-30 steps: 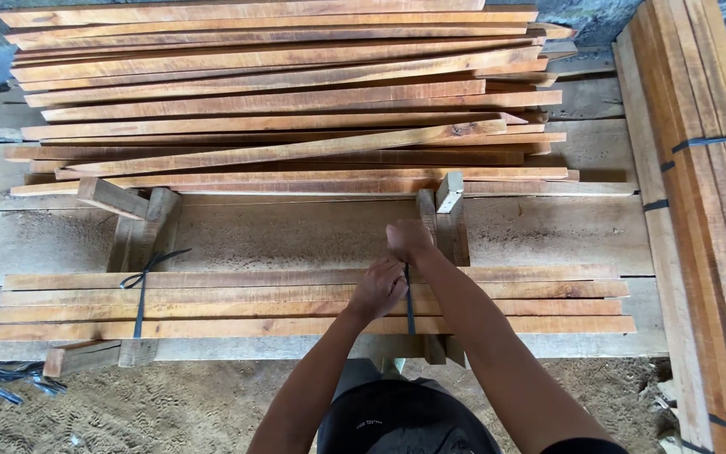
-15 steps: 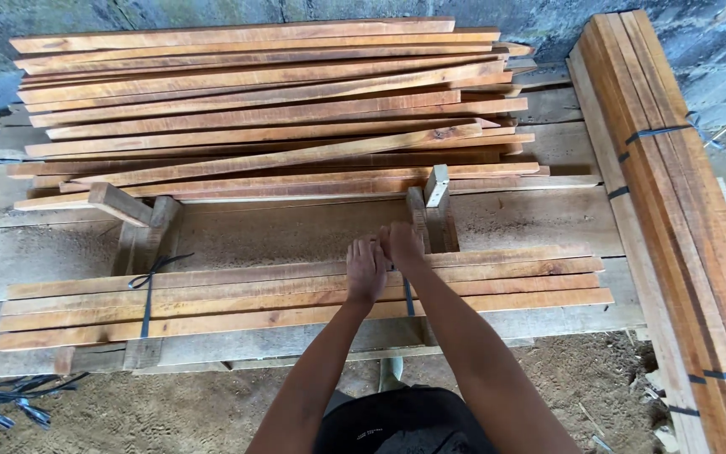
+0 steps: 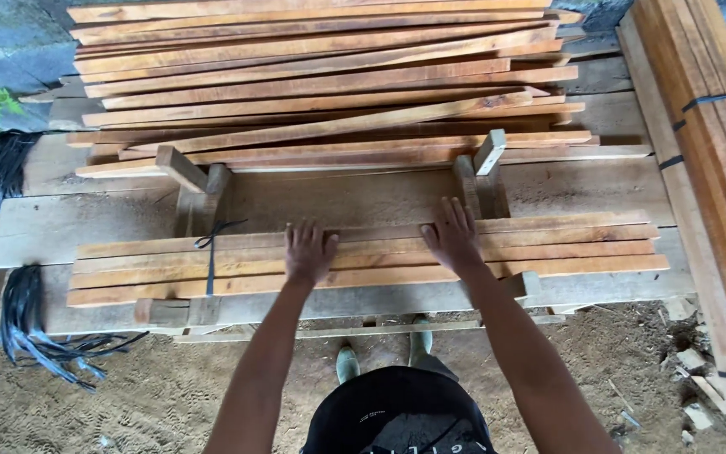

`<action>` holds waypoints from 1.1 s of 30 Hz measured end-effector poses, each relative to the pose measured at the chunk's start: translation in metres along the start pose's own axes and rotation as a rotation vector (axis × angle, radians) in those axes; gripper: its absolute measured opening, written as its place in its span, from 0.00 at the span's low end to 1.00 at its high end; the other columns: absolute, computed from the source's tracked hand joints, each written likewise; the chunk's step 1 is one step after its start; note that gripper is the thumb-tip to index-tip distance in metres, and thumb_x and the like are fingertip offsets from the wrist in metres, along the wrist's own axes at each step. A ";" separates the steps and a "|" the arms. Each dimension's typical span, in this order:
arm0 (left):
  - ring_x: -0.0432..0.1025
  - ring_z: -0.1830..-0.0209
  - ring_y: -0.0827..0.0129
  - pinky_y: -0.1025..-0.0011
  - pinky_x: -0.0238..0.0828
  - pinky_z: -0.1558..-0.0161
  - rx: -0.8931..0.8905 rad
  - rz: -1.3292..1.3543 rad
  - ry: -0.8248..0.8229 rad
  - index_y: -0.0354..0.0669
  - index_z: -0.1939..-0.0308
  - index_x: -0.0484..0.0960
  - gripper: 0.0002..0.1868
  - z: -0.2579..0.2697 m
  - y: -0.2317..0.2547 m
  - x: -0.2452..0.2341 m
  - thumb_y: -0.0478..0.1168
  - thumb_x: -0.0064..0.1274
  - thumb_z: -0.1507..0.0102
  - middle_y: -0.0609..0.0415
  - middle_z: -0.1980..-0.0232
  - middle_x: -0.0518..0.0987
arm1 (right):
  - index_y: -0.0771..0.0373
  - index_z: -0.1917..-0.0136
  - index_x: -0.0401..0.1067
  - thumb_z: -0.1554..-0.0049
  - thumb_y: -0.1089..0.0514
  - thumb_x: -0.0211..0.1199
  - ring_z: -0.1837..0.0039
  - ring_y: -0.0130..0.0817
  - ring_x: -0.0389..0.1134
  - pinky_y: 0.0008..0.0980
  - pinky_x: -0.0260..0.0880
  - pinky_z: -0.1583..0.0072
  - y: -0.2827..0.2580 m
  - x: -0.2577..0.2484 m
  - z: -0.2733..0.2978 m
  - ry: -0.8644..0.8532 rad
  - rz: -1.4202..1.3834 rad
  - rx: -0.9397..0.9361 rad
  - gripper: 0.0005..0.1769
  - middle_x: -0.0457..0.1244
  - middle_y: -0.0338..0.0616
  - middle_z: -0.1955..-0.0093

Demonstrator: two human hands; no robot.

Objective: Bundling thin wooden strips together using plastic straps at a workbench.

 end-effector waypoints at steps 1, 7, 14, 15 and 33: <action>0.73 0.38 0.53 0.48 0.57 0.29 -0.001 0.001 -0.003 0.45 0.49 0.81 0.27 0.005 -0.019 -0.003 0.63 0.50 0.36 0.46 0.43 0.81 | 0.59 0.37 0.76 0.40 0.39 0.57 0.24 0.50 0.61 0.52 0.56 0.25 0.000 -0.003 0.003 -0.003 0.000 0.000 0.27 0.63 0.51 0.26; 0.65 0.26 0.53 0.48 0.53 0.25 -0.087 -0.045 -0.106 0.47 0.46 0.78 0.28 0.036 -0.123 -0.053 0.66 0.46 0.33 0.48 0.28 0.74 | 0.48 0.24 0.67 0.38 0.36 0.54 0.21 0.43 0.59 0.49 0.52 0.22 0.004 0.003 0.020 0.013 0.081 0.026 0.34 0.57 0.42 0.19; 0.48 0.16 0.52 0.57 0.43 0.19 -0.257 0.013 -0.416 0.57 0.20 0.59 0.36 0.051 -0.159 -0.052 0.64 0.32 0.29 0.45 0.17 0.55 | 0.51 0.15 0.50 0.33 0.31 0.39 0.14 0.49 0.43 0.51 0.35 0.17 0.009 0.010 0.038 -0.284 -0.018 0.353 0.40 0.44 0.53 0.14; 0.45 0.15 0.53 0.57 0.39 0.18 -0.274 0.016 -0.450 0.58 0.19 0.57 0.36 0.053 -0.159 -0.051 0.65 0.29 0.29 0.45 0.16 0.52 | 0.50 0.15 0.49 0.32 0.30 0.38 0.13 0.49 0.40 0.53 0.31 0.16 0.008 0.014 0.042 -0.305 -0.004 0.392 0.40 0.43 0.54 0.13; 0.40 0.14 0.56 0.58 0.32 0.17 -0.278 0.015 -0.562 0.58 0.18 0.51 0.38 0.049 -0.157 -0.051 0.65 0.27 0.29 0.45 0.15 0.49 | 0.42 0.13 0.38 0.33 0.25 0.26 0.12 0.43 0.28 0.51 0.21 0.16 0.006 0.018 0.045 -0.552 0.074 0.521 0.42 0.33 0.48 0.11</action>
Point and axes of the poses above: each hand's wrist, its own z-axis away from the middle knuckle, its own x-axis out of the palm, y = z × x, the point moved 9 cm from there along -z, towards the middle knuckle
